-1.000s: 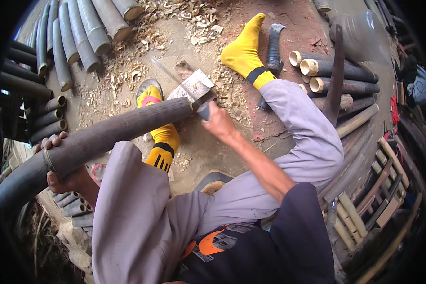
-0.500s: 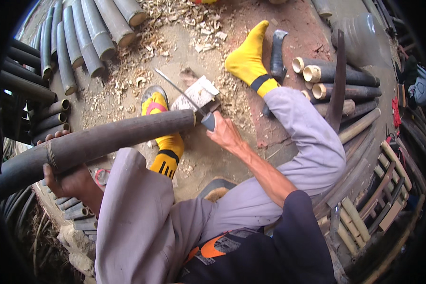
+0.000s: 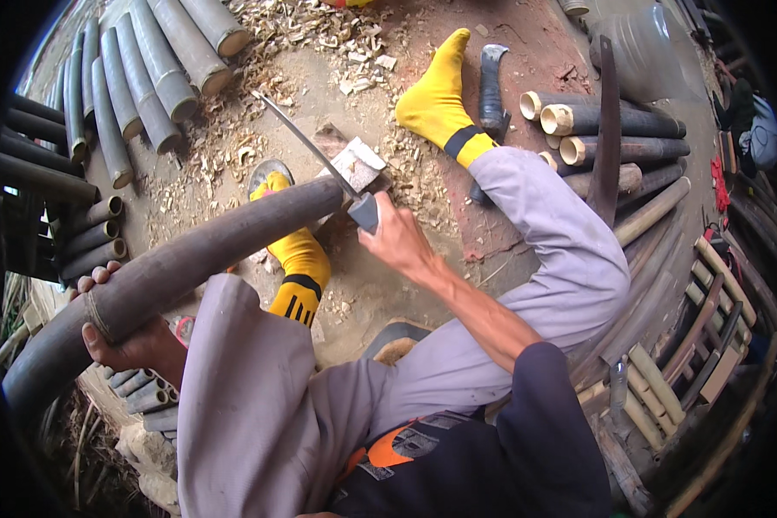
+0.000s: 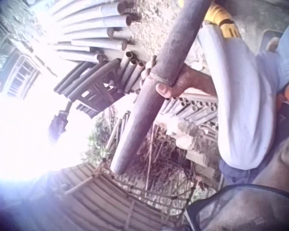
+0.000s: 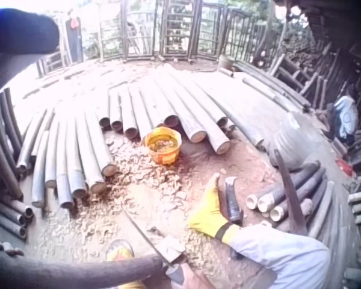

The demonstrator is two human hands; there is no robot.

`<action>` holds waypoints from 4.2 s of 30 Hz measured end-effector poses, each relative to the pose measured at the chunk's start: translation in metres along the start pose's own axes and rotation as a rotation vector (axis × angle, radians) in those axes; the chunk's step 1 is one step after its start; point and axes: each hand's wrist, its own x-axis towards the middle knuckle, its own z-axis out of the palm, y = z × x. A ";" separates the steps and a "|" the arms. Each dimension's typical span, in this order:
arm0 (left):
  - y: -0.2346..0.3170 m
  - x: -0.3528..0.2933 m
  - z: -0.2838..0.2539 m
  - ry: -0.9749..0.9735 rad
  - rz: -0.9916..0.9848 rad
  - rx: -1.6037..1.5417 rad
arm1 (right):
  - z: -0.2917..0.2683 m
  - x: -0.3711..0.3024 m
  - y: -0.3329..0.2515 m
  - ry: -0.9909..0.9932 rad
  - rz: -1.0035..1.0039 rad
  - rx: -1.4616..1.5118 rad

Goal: The person sits on the ground and uses a knife to shave the outer layer of a bamboo pole. They hold the pole with their left hand and scrape the surface with the knife in their right hand, creating wood shavings. The person rotates the pole to work on different sections.

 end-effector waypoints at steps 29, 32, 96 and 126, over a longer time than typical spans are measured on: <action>0.010 -0.010 -0.005 -0.274 -0.008 -0.087 | -0.017 -0.002 -0.038 0.272 -0.272 0.128; 0.008 -0.002 -0.009 -0.434 -0.036 -0.221 | 0.008 0.012 0.004 0.265 -0.268 0.097; 0.002 -0.001 0.006 -0.016 0.024 -0.010 | 0.008 0.024 0.049 0.008 0.077 -0.101; 0.008 -0.001 -0.007 0.291 -0.079 0.159 | 0.006 0.015 0.019 0.164 -0.295 -0.094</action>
